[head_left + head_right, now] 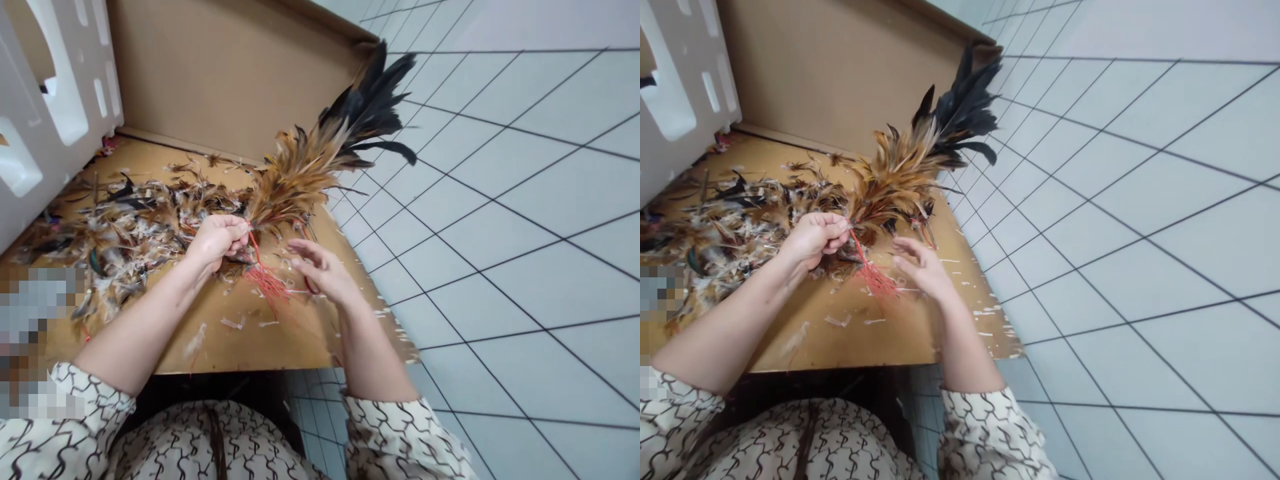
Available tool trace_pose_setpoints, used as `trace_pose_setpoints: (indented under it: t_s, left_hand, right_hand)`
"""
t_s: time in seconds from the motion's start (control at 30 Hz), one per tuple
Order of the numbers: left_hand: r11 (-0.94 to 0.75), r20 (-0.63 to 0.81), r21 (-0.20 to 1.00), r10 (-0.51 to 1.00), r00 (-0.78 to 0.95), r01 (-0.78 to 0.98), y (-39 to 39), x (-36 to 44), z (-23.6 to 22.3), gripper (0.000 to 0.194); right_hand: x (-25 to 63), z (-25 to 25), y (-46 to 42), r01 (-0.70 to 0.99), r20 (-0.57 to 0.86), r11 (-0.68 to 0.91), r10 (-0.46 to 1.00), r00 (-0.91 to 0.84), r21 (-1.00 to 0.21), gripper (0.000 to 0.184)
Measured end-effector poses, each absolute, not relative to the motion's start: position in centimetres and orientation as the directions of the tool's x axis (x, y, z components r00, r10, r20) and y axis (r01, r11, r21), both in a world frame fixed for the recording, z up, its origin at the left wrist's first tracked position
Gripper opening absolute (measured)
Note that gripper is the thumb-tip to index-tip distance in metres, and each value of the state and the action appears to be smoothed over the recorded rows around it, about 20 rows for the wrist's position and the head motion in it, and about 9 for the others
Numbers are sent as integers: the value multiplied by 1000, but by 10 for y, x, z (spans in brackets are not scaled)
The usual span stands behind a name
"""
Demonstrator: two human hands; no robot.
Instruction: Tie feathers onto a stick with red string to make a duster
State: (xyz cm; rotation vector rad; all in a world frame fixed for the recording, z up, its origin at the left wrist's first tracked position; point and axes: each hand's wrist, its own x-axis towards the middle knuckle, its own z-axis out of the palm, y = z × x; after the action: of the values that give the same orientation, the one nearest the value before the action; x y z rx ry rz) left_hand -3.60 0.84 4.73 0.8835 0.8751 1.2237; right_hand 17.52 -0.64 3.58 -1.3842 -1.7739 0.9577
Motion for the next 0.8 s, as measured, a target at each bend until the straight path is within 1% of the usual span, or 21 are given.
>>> trace_pose_setpoints:
  t_s: [0.1, 0.13, 0.2, 0.3, 0.43, 0.53, 0.6, 0.8]
  left_hand:
    - [161, -105, 883, 983, 149, -441, 7, -31, 45, 22]
    - [169, -112, 873, 982, 150, -458, 7, -30, 44, 22]
    - [185, -130, 853, 981, 145, -489, 9, -30, 41, 21]
    - [216, -177, 824, 976, 124, -524, 15, -31, 35, 17]
    - [248, -236, 813, 967, 92, -526, 22, -31, 28, 13]
    - [258, -275, 819, 960, 43, -512, 24, -28, 26, 13]
    - [262, -298, 821, 955, 12, -507, 23, -25, 26, 14]
    - [270, -323, 824, 946, -22, -498, 25, -21, 20, 16]
  right_hand:
    - [126, 28, -2, 246, 136, 199, 958, -252, -949, 36]
    - [113, 24, 1, 190, 131, 185, 956, -263, -964, 34]
    - [94, 18, 6, 136, 144, 176, 966, -215, -975, 27]
    - [82, 11, 12, 187, 189, 204, 977, -94, -961, 20]
    - [79, 7, 14, 320, 227, 221, 974, -20, -921, 15]
    - [80, 6, 12, 435, 310, 283, 951, -10, -855, 13]
    - [80, 6, 10, 479, 337, 307, 941, -26, -822, 13]
    - [81, 2, 9, 510, 335, 321, 940, -68, -798, 14]
